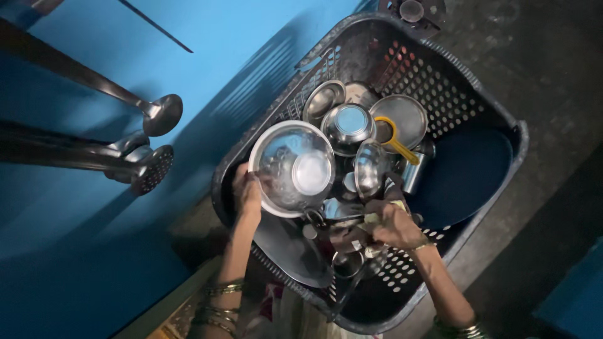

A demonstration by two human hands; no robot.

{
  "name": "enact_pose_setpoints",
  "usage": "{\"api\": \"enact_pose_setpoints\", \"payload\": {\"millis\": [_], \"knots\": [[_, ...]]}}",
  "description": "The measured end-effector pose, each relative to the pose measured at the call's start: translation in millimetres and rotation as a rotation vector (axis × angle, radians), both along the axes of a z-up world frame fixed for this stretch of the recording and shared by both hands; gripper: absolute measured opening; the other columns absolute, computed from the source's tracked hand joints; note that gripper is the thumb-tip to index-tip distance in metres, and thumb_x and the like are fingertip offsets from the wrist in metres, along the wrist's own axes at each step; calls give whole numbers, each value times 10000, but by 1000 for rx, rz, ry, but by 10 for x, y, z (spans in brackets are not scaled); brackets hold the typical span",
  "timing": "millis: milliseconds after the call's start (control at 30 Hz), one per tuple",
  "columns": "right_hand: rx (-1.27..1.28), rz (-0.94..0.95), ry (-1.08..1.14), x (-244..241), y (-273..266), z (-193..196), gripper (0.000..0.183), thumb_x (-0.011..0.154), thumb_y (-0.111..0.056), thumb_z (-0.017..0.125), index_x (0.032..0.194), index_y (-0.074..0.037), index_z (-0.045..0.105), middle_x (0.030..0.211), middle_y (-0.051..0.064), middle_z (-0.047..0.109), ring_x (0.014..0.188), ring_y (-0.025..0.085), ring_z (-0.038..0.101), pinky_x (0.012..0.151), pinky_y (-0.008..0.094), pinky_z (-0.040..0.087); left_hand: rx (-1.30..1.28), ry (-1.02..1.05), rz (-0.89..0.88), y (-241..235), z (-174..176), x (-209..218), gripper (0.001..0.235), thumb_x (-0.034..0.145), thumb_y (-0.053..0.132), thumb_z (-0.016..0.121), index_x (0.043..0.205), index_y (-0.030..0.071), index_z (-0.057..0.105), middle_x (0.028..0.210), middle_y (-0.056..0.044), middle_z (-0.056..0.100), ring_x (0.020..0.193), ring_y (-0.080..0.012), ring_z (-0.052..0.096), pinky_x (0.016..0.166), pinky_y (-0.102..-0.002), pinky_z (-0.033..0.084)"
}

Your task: The person dries various stainless steel kitchen items, including bowls, plates, and cups, using a yellow cloth. After drying each item, the person places it on a wall-mounted dish rack.

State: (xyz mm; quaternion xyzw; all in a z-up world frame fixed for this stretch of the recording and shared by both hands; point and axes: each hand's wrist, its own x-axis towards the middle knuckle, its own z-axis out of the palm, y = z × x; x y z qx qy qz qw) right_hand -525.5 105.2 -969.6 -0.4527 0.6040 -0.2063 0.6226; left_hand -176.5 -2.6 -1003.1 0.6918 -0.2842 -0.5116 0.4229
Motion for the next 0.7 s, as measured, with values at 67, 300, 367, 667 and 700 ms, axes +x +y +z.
{"api": "enact_pose_setpoints", "payload": {"millis": [67, 300, 367, 667, 700], "knots": [[27, -41, -174, -50, 22, 54, 517, 843, -384, 623, 1317, -191, 544, 1305, 79, 627, 1122, 274, 663, 859, 382, 568, 40, 125, 20, 36, -62, -28, 287, 1019, 238, 471, 1198, 104, 653, 907, -59, 716, 729, -162, 657, 641, -315, 554], [-426, 142, 418, -234, 432, 539, 373, 845, -244, 732, 1138, -12, 723, 1219, 197, 640, 1046, 296, 667, 863, 349, 605, -355, -8, -247, 79, 300, -308, 251, 1014, 167, 624, 1233, 66, 694, 1004, -53, 715, 844, -132, 641, 743, -283, 544], [-184, -93, 438, -360, 571, 756, 520, 863, -248, 732, 1295, 6, 591, 1139, 179, 701, 969, 260, 731, 808, 349, 626, -507, -177, -352, 2, 705, -406, 222, 1011, 158, 633, 1198, 61, 702, 1031, -79, 727, 881, -159, 668, 771, -302, 549], [-138, -732, -332, -604, 440, 1729, 465, 888, -158, 624, 1312, 23, 566, 1096, 141, 696, 880, 215, 689, 776, 341, 579, -852, -629, -760, -141, 2447, -596, 126, 965, 138, 671, 1055, 92, 747, 982, -77, 724, 1009, -285, 657, 991, -441, 428], [-175, -690, -355, -571, 415, 1878, 482, 864, -142, 626, 1309, 28, 550, 1115, 124, 698, 902, 204, 693, 801, 329, 581, -966, -618, -755, -111, 2538, -598, 135, 952, 134, 675, 1059, 101, 749, 1011, -71, 722, 1064, -289, 640, 1030, -452, 402]]}}
